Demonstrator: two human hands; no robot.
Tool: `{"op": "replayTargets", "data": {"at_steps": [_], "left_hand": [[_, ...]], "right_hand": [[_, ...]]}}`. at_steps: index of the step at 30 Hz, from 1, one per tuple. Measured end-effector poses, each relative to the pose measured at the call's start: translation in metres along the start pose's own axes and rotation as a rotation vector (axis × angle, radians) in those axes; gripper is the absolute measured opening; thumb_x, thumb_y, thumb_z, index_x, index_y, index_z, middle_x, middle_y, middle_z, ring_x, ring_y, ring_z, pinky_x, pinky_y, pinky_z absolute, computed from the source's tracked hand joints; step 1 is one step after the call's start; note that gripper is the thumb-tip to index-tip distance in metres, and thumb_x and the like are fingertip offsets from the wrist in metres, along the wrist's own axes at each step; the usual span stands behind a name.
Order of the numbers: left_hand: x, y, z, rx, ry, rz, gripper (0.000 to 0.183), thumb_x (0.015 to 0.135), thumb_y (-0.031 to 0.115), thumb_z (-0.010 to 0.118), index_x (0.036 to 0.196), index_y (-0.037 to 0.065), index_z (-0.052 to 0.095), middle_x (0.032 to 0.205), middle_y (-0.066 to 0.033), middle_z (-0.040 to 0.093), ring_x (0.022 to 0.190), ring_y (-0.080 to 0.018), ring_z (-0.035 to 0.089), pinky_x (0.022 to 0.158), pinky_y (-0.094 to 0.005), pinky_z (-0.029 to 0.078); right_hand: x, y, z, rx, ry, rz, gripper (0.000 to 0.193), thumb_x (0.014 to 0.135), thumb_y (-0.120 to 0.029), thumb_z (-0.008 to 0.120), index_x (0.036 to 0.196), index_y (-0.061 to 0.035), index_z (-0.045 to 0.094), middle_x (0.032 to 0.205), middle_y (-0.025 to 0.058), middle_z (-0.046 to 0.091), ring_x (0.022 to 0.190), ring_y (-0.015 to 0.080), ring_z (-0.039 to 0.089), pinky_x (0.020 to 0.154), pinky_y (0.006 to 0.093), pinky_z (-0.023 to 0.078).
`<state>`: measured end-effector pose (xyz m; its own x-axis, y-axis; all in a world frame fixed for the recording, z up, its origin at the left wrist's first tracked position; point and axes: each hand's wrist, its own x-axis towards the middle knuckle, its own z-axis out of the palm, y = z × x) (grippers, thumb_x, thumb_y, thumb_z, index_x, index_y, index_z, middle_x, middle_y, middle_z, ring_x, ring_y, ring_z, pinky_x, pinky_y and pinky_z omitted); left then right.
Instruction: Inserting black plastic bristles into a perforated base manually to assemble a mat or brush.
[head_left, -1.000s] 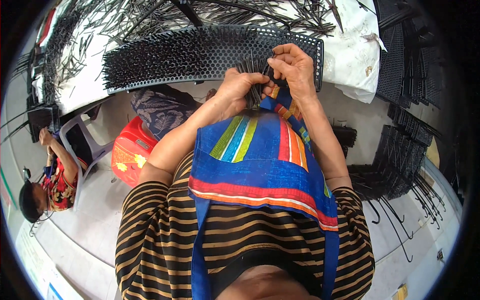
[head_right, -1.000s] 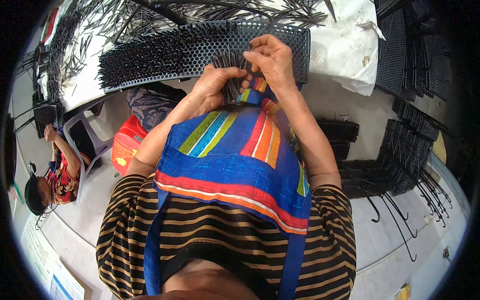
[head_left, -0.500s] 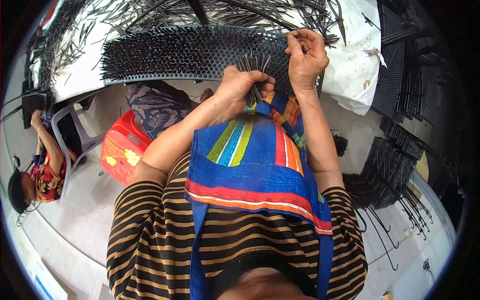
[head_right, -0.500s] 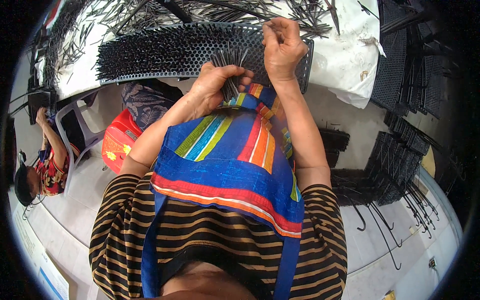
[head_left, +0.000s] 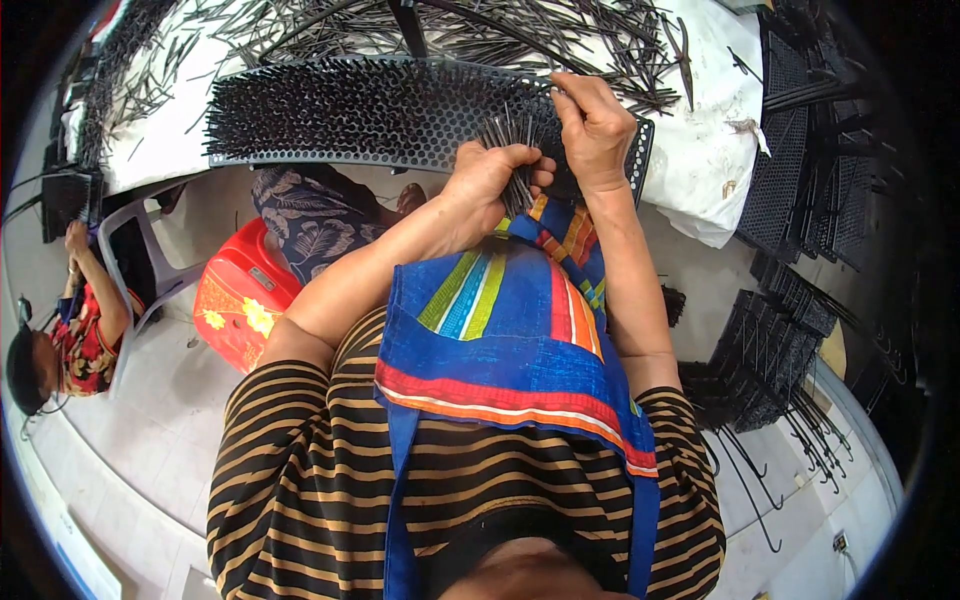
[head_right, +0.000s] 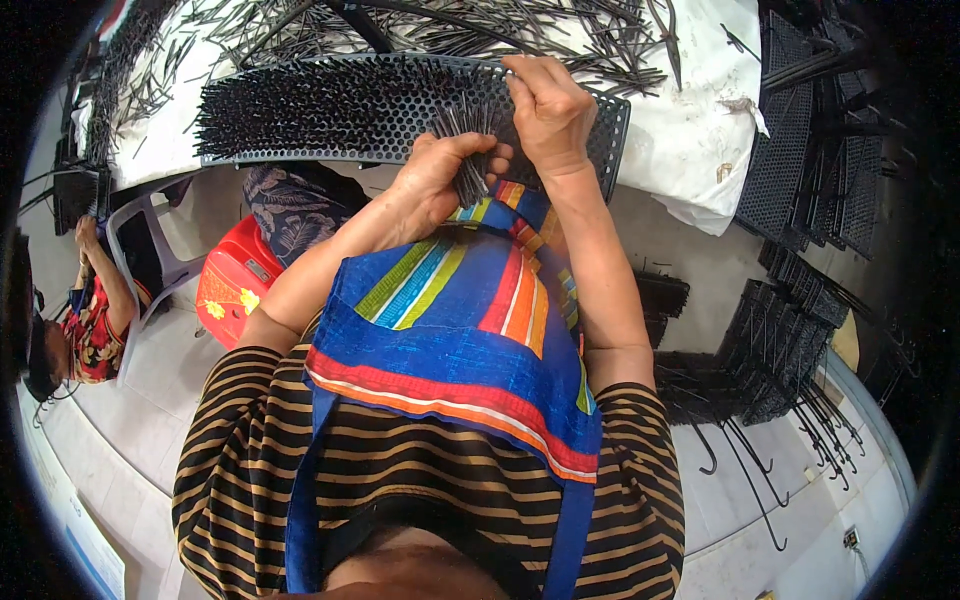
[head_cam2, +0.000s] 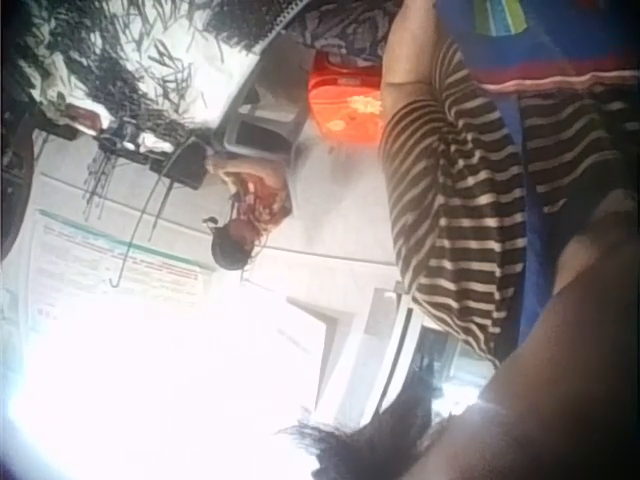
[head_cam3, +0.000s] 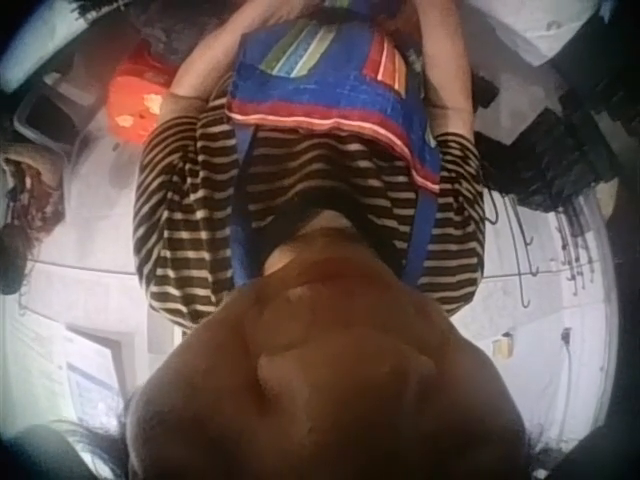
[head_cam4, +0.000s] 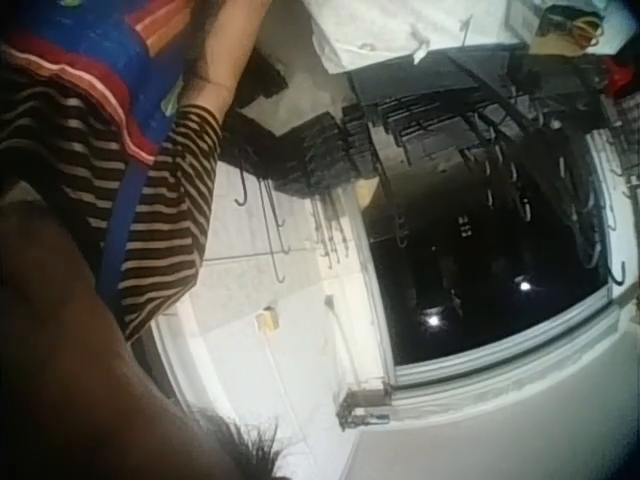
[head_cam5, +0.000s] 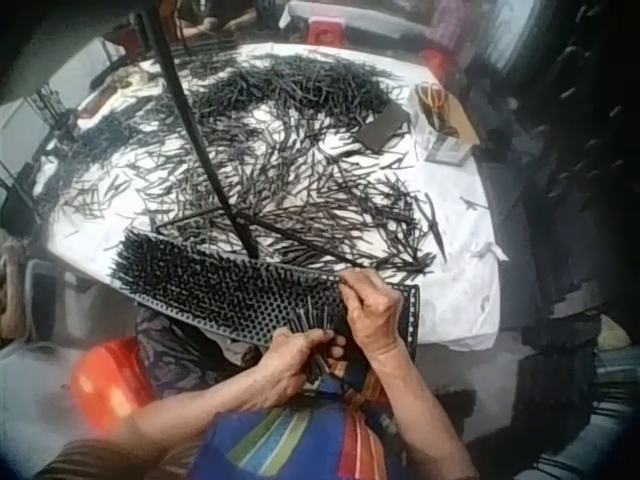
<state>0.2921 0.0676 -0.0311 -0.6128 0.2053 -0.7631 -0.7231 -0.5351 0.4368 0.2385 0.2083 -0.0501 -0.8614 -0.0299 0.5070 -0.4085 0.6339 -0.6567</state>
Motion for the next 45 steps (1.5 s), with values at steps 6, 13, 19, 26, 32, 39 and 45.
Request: {"op": "replayTargets", "data": {"at_steps": [6,13,19,26,32,39,45], "left_hand": [[0.003,0.000,0.001,-0.038,0.009,-0.042,0.012,0.086,0.001,0.058,0.094,-0.008,0.061,0.088,-0.0180,0.068,0.068,-0.0211,0.066,0.056,-0.0299,0.056],[0.002,0.000,-0.001,-0.113,-0.037,-0.024,0.011,0.085,-0.002,0.058,0.092,-0.010,0.061,0.084,-0.0189,0.068,0.068,-0.0237,0.068,0.053,-0.0317,0.056],[-0.004,0.002,0.002,-0.070,0.009,0.007,0.012,0.086,-0.002,0.056,0.093,-0.010,0.062,0.084,-0.0175,0.067,0.068,-0.0239,0.068,0.055,-0.0324,0.058],[-0.003,-0.001,0.001,-0.108,0.015,0.020,0.011,0.085,-0.002,0.058,0.093,-0.010,0.062,0.083,-0.0177,0.067,0.069,-0.0244,0.068,0.054,-0.0330,0.058],[-0.004,0.003,-0.001,0.079,0.052,0.069,0.013,0.085,0.001,0.060,0.093,-0.009,0.064,0.087,-0.0167,0.069,0.076,-0.0237,0.069,0.059,-0.0336,0.058],[-0.004,0.001,0.001,0.065,0.036,0.028,0.009,0.083,-0.004,0.058,0.087,-0.010,0.063,0.083,-0.0178,0.068,0.064,-0.0223,0.067,0.051,-0.0299,0.054],[-0.003,0.000,-0.001,0.033,0.030,0.006,0.008,0.083,-0.002,0.059,0.086,-0.009,0.062,0.083,-0.0173,0.068,0.064,-0.0219,0.067,0.052,-0.0303,0.054]], "right_hand": [[-0.003,0.003,-0.006,-0.153,-0.172,-0.016,0.022,0.077,-0.003,0.068,0.098,-0.0079,0.071,0.090,0.0077,0.068,0.073,0.0221,0.068,0.064,0.0299,0.053],[-0.018,-0.011,-0.021,0.713,-0.359,0.707,0.015,0.082,-0.003,0.068,0.096,0.0011,0.068,0.075,0.0030,0.066,0.056,0.0031,0.053,0.050,0.0167,0.040],[-0.020,-0.007,-0.018,0.785,-0.303,0.715,0.015,0.080,0.000,0.068,0.095,0.0026,0.066,0.075,0.0043,0.066,0.052,0.0032,0.049,0.047,0.0162,0.036],[-0.036,-0.007,-0.015,0.975,-0.162,0.790,0.018,0.077,0.002,0.069,0.095,0.0020,0.065,0.073,0.0030,0.064,0.053,0.0041,0.052,0.047,0.0175,0.040],[-0.018,-0.003,-0.015,0.699,0.207,0.541,0.014,0.079,0.004,0.068,0.091,0.0011,0.062,0.072,0.0036,0.064,0.055,0.0065,0.056,0.049,0.0195,0.044],[-0.002,0.008,0.003,0.108,0.241,0.047,0.016,0.077,0.002,0.071,0.090,-0.0046,0.065,0.074,0.0063,0.068,0.058,0.0129,0.065,0.052,0.0246,0.050],[0.001,0.004,0.000,0.045,0.202,-0.059,0.012,0.078,0.002,0.072,0.087,-0.0036,0.067,0.075,0.0028,0.068,0.058,0.0056,0.058,0.052,0.0205,0.046]]}}
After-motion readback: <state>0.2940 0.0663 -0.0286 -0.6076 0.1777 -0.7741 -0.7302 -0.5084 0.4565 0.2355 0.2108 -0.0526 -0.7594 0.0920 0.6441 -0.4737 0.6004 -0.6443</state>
